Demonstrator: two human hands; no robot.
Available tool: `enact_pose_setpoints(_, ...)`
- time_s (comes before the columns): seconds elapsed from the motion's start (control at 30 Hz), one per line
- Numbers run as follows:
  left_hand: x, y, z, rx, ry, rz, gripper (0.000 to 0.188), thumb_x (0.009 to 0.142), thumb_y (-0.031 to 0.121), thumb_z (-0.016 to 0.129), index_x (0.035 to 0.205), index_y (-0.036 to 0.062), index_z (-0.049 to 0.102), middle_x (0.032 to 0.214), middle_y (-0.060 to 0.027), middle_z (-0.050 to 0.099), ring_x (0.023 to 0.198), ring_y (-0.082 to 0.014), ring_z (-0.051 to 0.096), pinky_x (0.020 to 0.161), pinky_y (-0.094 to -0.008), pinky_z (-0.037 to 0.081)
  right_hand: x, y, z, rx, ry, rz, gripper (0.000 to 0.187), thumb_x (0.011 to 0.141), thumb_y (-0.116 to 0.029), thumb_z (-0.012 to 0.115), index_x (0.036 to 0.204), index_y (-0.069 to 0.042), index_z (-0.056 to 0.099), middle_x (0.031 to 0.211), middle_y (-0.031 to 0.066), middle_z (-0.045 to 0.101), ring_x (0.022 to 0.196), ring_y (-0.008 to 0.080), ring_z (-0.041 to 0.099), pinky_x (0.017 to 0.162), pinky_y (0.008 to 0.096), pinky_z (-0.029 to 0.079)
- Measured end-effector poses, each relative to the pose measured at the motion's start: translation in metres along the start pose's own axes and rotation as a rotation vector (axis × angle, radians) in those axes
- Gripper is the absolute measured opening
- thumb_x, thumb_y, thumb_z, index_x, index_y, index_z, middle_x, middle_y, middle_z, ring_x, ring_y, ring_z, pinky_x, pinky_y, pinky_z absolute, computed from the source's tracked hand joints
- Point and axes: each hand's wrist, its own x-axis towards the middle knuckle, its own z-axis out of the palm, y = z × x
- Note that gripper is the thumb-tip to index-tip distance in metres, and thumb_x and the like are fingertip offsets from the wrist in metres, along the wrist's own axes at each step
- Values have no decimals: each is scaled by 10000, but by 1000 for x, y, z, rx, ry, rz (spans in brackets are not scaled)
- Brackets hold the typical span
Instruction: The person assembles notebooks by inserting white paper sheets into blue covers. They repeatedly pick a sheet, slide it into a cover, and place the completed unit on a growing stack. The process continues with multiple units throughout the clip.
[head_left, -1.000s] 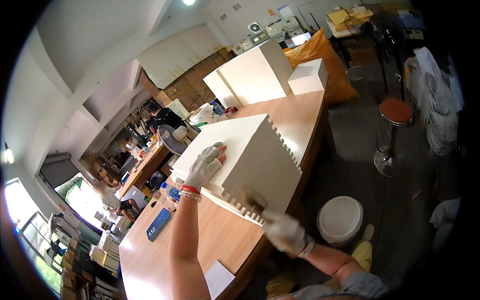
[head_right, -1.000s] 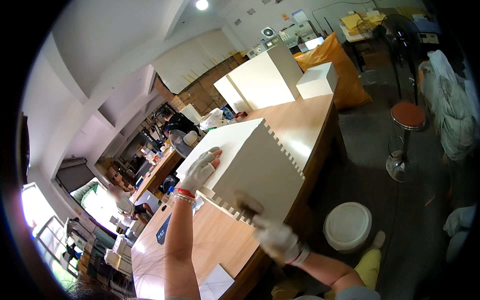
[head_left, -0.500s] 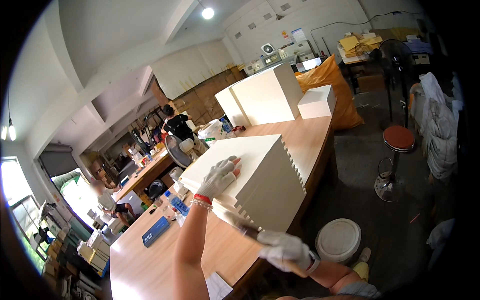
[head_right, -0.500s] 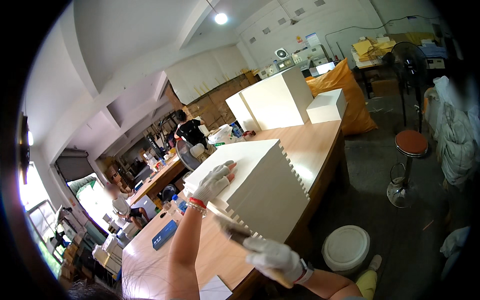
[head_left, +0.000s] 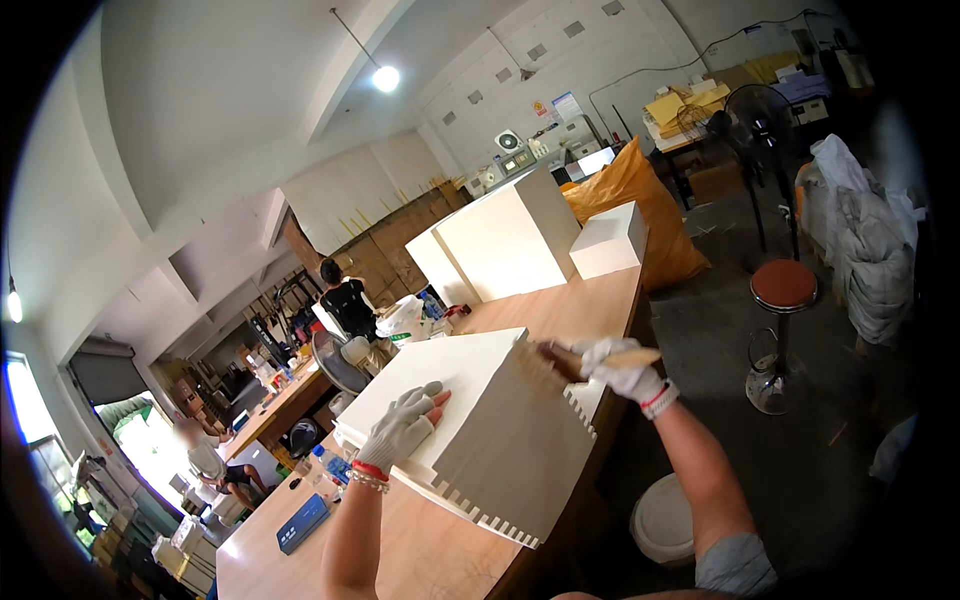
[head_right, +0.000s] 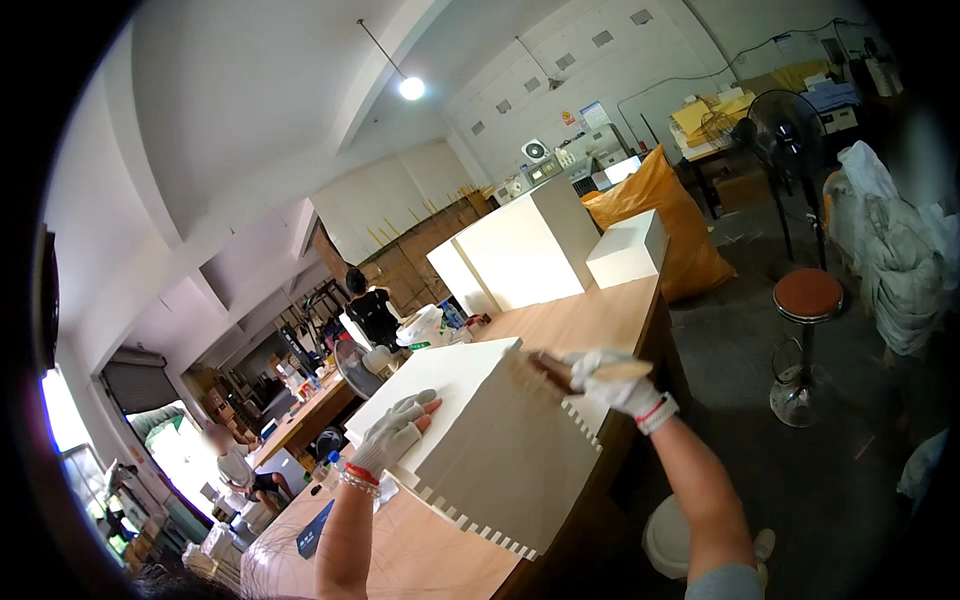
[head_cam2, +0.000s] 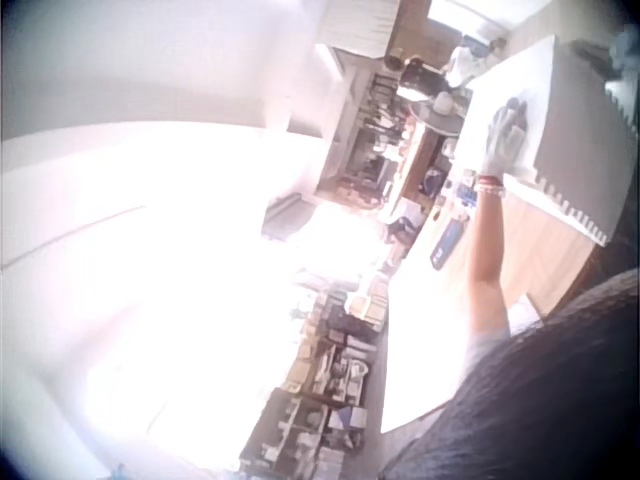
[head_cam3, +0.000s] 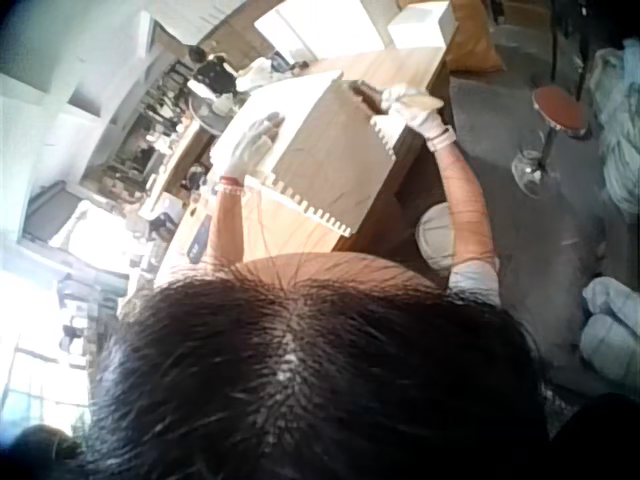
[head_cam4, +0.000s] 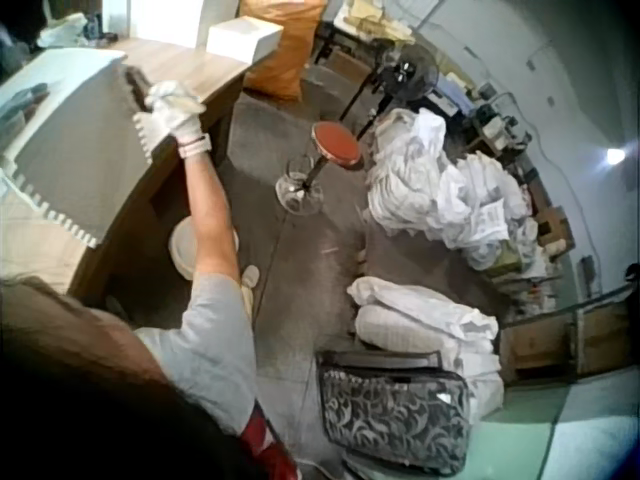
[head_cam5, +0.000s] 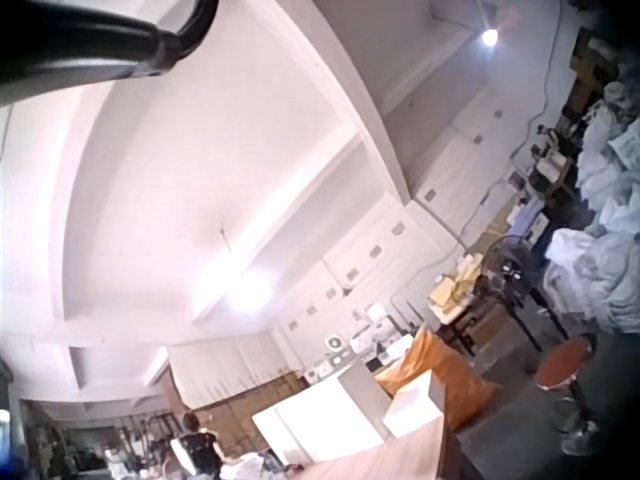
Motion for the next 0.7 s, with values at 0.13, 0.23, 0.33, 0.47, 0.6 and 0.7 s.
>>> enact_pose_setpoints(0.13, 1, 9, -2, -70, -3, 2, 426, 979, 354, 467, 1323, 123, 565, 1427, -114, 461, 1360, -292, 349, 1118, -382, 253, 23, 40, -43, -67, 460, 155, 94, 828, -28, 664, 794, -47, 579, 908, 86, 676, 982, 247, 658, 925, 387, 500)
enact_pose_setpoints(0.23, -7, 13, -6, -112, 5, -36, 460, 969, 363, 477, 1308, 67, 569, 1425, -149, 453, 1355, -304, 353, 1126, -389, 238, 10, 25, -23, 248, 291, -55, 75, 833, 20, 652, 851, -31, 601, 952, 92, 672, 1069, 195, 626, 938, 321, 494)
enact_pose_setpoints(0.33, -1, 4, 6, -261, 16, -23, 484, 966, 380, 484, 1295, 36, 570, 1422, -163, 453, 1352, -315, 357, 1127, -406, 230, 6, -6, -4, 328, 4, -74, 83, 848, 21, 632, 832, -49, 590, 924, 65, 678, 1096, 206, 619, 929, 336, 493)
enact_pose_setpoints(0.47, 2, 5, 1, -159, 4, 3, 463, 970, 342, 482, 1301, 27, 555, 1423, -168, 449, 1346, -316, 366, 1122, -392, 247, 8, 9, -20, 18, 305, 74, 136, 816, 23, 668, 740, -39, 573, 836, 82, 682, 953, 217, 671, 908, 351, 502)
enact_pose_setpoints(0.6, 1, 15, 3, -244, 19, -81, 416, 962, 248, 500, 1304, 14, 548, 1423, -166, 448, 1345, -314, 375, 1113, -376, 275, -34, -9, -4, 466, 185, 81, 67, 818, -13, 690, 788, -45, 639, 870, 89, 700, 962, 217, 668, 852, 317, 520)
enact_pose_setpoints(0.7, 0, 8, 8, -338, 40, -88, 416, 965, 235, 505, 1298, -10, 548, 1414, -180, 451, 1348, -303, 375, 1118, -363, 271, -52, -2, 13, 370, -56, 25, 40, 815, -15, 691, 809, -41, 662, 858, 88, 708, 969, 206, 669, 824, 315, 530)
